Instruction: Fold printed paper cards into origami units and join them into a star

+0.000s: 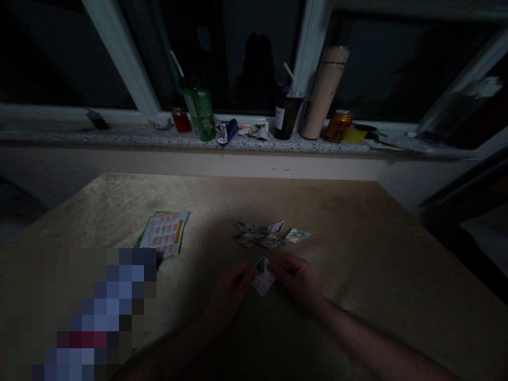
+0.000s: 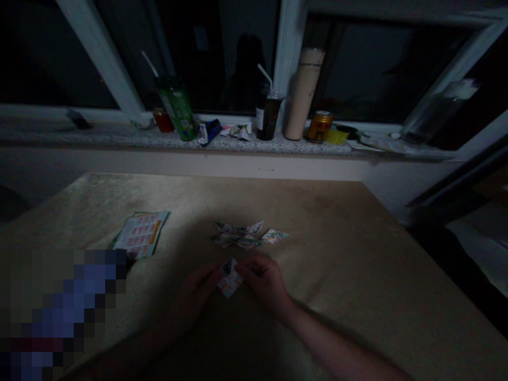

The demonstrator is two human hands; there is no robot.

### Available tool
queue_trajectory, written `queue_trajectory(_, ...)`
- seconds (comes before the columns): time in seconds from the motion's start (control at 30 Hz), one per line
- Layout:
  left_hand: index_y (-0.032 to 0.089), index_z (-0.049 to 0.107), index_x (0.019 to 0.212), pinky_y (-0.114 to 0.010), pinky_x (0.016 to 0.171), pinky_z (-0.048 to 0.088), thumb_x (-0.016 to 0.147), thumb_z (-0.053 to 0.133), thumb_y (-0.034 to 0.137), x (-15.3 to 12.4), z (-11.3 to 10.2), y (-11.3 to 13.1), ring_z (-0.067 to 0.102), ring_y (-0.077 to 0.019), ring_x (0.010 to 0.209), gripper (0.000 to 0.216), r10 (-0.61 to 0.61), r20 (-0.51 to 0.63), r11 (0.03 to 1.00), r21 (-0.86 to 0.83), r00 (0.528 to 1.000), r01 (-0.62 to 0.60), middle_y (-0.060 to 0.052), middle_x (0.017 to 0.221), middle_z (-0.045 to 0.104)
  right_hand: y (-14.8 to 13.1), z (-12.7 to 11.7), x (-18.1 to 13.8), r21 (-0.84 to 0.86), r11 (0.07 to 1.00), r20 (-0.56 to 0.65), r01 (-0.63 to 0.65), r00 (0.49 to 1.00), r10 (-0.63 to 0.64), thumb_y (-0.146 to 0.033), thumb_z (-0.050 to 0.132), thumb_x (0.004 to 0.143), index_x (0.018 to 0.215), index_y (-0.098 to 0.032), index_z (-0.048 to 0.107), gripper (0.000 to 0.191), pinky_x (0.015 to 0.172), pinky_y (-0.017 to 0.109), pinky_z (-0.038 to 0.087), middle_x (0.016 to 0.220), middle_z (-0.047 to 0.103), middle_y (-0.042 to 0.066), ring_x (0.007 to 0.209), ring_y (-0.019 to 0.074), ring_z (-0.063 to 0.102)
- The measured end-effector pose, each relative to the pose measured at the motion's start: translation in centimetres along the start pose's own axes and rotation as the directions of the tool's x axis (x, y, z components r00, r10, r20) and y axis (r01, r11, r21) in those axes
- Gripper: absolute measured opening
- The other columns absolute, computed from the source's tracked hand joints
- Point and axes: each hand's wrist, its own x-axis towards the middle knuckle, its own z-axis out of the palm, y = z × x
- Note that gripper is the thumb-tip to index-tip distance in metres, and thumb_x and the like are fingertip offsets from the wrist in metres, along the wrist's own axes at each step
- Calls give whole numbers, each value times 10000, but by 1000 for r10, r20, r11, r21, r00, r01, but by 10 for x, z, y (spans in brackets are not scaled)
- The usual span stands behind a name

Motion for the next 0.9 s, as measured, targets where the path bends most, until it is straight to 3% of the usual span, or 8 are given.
queue_trajectory(0.2,196,640,942,-319,854,435,738,553,482,-4,-1,-11,566,-248,985,362,-155,-169,981,-146,973,131,-57,1024,642,-1,-2,1,17,1000,-41,13,999,-13,-365,678,710,686,-176,641,194,529,228,418,643,636,6,580,128,561)
queue_trajectory(0.33,193,665,896,-342,846,452,776,489,514,-5,-2,-11,582,-258,949,385,-127,-138,983,-151,982,106,-64,965,667,1,-2,2,40,999,-13,-20,1000,20,-378,689,697,685,-175,645,208,520,221,412,633,637,2,568,122,559)
queue_trajectory(0.47,206,660,841,-310,798,464,801,489,473,-5,-1,-7,586,-231,871,319,-28,-65,998,-59,998,24,-41,885,669,0,-1,2,24,999,22,-39,999,39,-401,691,691,671,-173,642,234,496,221,394,591,613,-10,526,114,531)
queue_trajectory(0.7,207,635,779,-296,756,459,856,417,432,-8,0,-2,573,-213,799,323,50,-48,997,68,998,-47,-38,814,643,-1,-1,1,-25,999,55,-35,998,37,-441,661,716,672,-169,633,276,494,232,379,591,597,-3,524,118,509)
queue_trajectory(0.8,201,648,835,-299,753,464,846,430,460,-8,-1,0,571,-222,827,339,42,-58,999,24,997,-41,-41,860,651,-3,0,0,-21,999,74,-40,996,42,-473,659,705,658,-171,623,308,496,233,383,588,592,-3,528,121,509)
queue_trajectory(0.9,195,651,875,-288,750,456,847,447,453,-8,-1,1,569,-219,828,331,71,14,997,27,997,-71,-39,880,653,-7,2,-2,-43,999,101,-30,994,35,-490,650,706,658,-167,630,327,496,232,381,583,585,-3,529,123,505)
